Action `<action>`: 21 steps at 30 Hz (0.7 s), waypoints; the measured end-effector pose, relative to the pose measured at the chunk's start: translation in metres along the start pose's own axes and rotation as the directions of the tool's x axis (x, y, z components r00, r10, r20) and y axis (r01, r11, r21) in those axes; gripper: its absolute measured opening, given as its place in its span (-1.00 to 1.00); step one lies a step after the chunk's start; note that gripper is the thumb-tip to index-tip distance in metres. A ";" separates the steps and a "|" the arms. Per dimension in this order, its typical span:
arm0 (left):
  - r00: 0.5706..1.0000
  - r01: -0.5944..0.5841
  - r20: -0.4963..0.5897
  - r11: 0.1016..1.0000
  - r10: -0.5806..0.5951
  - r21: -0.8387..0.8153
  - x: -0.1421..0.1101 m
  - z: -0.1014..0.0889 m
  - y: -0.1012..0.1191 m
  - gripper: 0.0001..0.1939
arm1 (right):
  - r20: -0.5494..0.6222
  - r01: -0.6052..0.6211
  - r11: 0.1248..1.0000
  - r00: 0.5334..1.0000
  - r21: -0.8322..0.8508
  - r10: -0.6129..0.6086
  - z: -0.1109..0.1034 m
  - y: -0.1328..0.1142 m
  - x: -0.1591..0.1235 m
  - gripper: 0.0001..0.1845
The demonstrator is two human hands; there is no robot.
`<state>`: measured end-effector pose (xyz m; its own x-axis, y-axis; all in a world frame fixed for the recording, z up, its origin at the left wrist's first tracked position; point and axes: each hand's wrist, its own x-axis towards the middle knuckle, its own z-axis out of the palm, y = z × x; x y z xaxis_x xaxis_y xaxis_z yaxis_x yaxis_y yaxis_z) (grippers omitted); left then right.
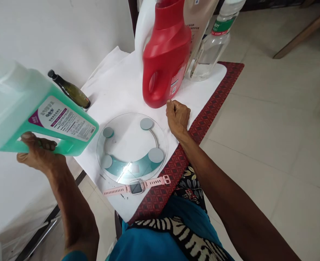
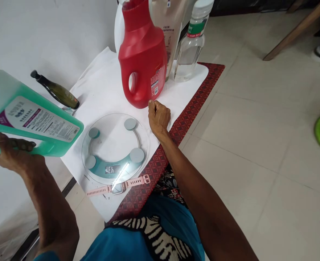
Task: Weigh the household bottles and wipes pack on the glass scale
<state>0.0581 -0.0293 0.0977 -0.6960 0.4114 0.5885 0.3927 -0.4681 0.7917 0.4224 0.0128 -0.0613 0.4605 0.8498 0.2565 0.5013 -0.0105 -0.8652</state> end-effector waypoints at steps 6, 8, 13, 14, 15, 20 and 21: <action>0.968 0.137 0.224 0.986 -0.112 -0.100 -0.043 0.002 0.046 -0.22 | 0.003 -0.010 1.000 1.000 0.001 0.010 -0.001 -0.003 -0.002 -0.48; 0.945 0.219 0.270 0.971 -0.185 -0.099 -0.063 0.007 0.052 -0.18 | 0.005 -0.021 1.000 1.000 0.005 0.021 -0.002 -0.004 -0.002 -0.49; 0.885 0.348 0.351 0.935 -0.306 -0.063 -0.105 0.021 0.056 -0.19 | 0.009 -0.019 1.000 1.000 0.011 0.019 -0.002 -0.005 -0.001 -0.50; 0.880 0.354 0.360 0.933 -0.310 -0.062 -0.110 0.024 0.056 -0.20 | 0.008 -0.022 1.000 1.000 0.010 0.022 -0.002 -0.005 0.000 -0.50; 0.879 0.357 0.360 0.932 -0.313 -0.063 -0.114 0.027 0.056 -0.19 | 0.008 -0.027 1.000 1.000 0.009 0.027 -0.002 -0.005 0.000 -0.50; 0.896 0.307 0.360 0.948 -0.261 -0.078 -0.124 0.032 0.051 -0.19 | 0.029 -0.039 0.999 0.999 0.019 0.039 -0.003 -0.006 0.001 -0.49; 0.896 0.288 0.371 0.955 -0.242 -0.073 -0.124 0.031 0.048 -0.18 | 0.036 -0.039 0.999 0.999 0.025 0.038 -0.003 -0.005 0.001 -0.49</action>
<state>0.1818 -0.0784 0.0682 -0.4963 0.7723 0.3965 0.1301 -0.3854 0.9135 0.4226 0.0125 -0.0548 0.4527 0.8671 0.2077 0.4648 -0.0307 -0.8849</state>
